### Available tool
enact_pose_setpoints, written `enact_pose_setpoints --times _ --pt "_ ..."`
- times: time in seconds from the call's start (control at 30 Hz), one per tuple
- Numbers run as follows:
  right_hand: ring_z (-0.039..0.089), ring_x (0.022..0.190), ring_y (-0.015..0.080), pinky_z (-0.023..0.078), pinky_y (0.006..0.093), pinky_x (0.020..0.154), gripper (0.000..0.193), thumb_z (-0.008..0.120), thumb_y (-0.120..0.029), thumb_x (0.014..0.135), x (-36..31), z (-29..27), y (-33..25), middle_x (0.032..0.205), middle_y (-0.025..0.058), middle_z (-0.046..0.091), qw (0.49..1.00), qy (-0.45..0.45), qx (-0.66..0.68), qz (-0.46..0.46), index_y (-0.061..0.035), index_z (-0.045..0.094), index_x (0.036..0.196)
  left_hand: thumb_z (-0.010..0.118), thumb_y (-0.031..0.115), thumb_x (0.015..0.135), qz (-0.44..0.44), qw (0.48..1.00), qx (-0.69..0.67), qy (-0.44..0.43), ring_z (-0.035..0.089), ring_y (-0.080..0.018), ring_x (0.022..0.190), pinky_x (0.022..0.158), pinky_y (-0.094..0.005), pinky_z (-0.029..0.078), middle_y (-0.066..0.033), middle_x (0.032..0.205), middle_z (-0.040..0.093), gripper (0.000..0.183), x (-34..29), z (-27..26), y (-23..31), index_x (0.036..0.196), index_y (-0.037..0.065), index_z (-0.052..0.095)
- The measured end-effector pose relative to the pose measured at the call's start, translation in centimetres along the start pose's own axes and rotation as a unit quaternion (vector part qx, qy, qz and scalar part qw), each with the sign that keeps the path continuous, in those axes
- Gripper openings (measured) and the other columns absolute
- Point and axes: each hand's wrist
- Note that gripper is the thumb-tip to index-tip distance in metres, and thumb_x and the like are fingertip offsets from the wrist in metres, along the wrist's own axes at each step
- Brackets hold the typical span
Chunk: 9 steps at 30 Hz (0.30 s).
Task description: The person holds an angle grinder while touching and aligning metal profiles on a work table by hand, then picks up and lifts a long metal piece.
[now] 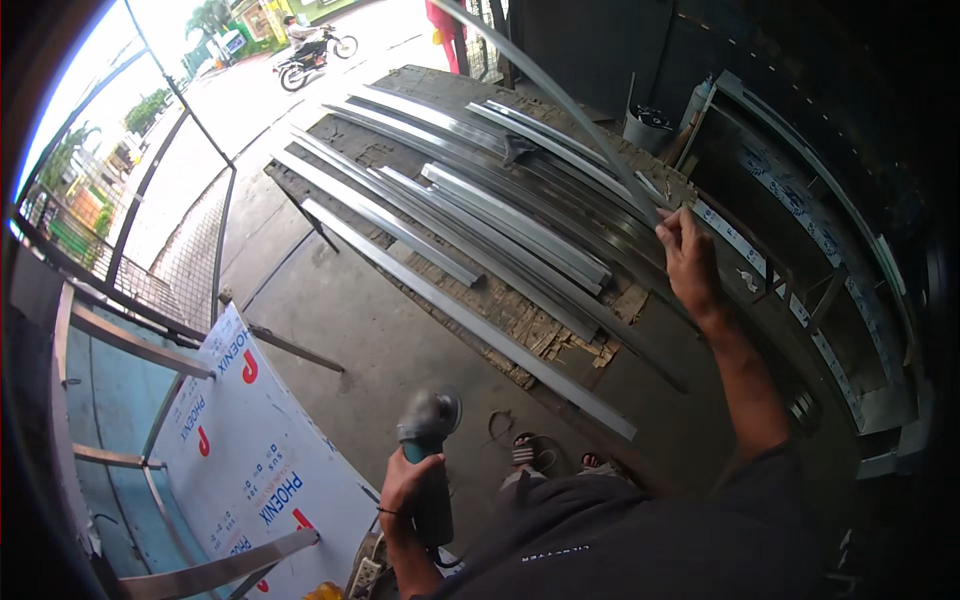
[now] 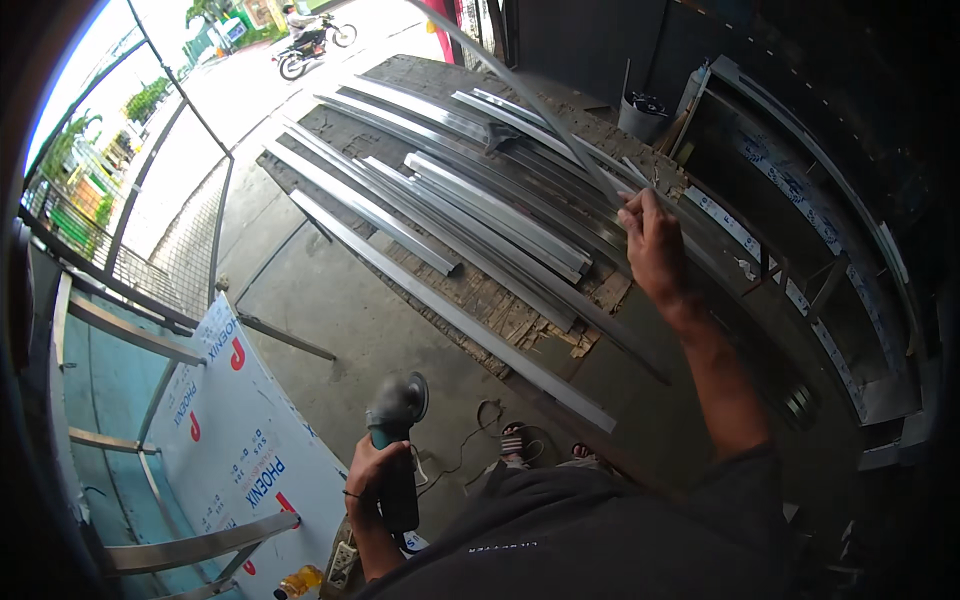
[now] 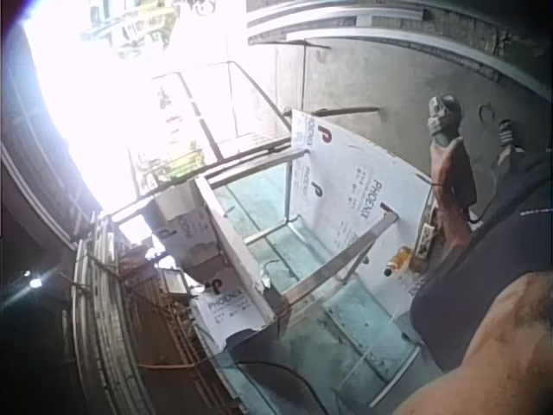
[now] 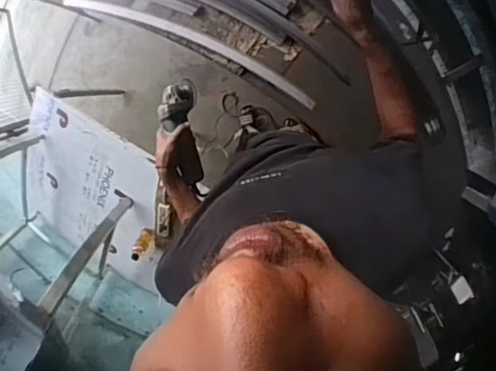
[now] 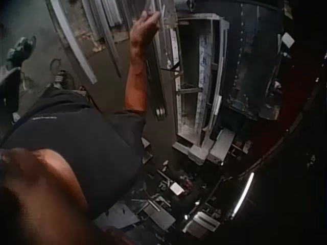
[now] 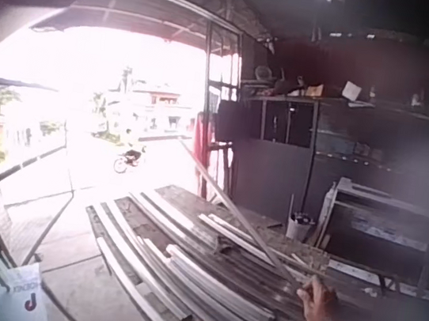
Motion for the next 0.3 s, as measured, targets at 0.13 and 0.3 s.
enact_pose_setpoints --times 0.13,0.3 --pt "0.076 0.108 0.024 0.058 0.0378 0.092 0.019 0.055 -0.018 0.111 8.0 -14.1 -2.5 0.102 0.0144 0.074 0.994 0.107 -0.027 -0.003 -0.0011 0.057 0.103 0.08 0.018 0.084 0.018 1.0 -0.005 -0.005 0.068 -0.0186 0.067 0.062 -0.0351 0.057 -0.0088 0.081 0.067 0.034 0.6 -0.4 -0.1 0.105 -0.003 0.063" --pt "0.068 0.125 0.0304 0.051 0.0386 0.113 0.034 0.053 -0.022 0.111 13.4 -34.1 -3.8 0.136 0.0206 0.068 0.97 0.226 -0.048 -0.076 0.0044 0.056 0.133 0.079 0.018 0.085 0.02 0.999 -0.011 -0.037 0.068 -0.0188 0.067 0.062 -0.0356 0.058 -0.0087 0.081 0.067 0.032 2.2 -0.6 0.4 0.104 -0.002 0.062"
Point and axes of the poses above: each hand's wrist, its own x-axis towards the middle knuckle, its own z-axis out of the palm, y = z × x
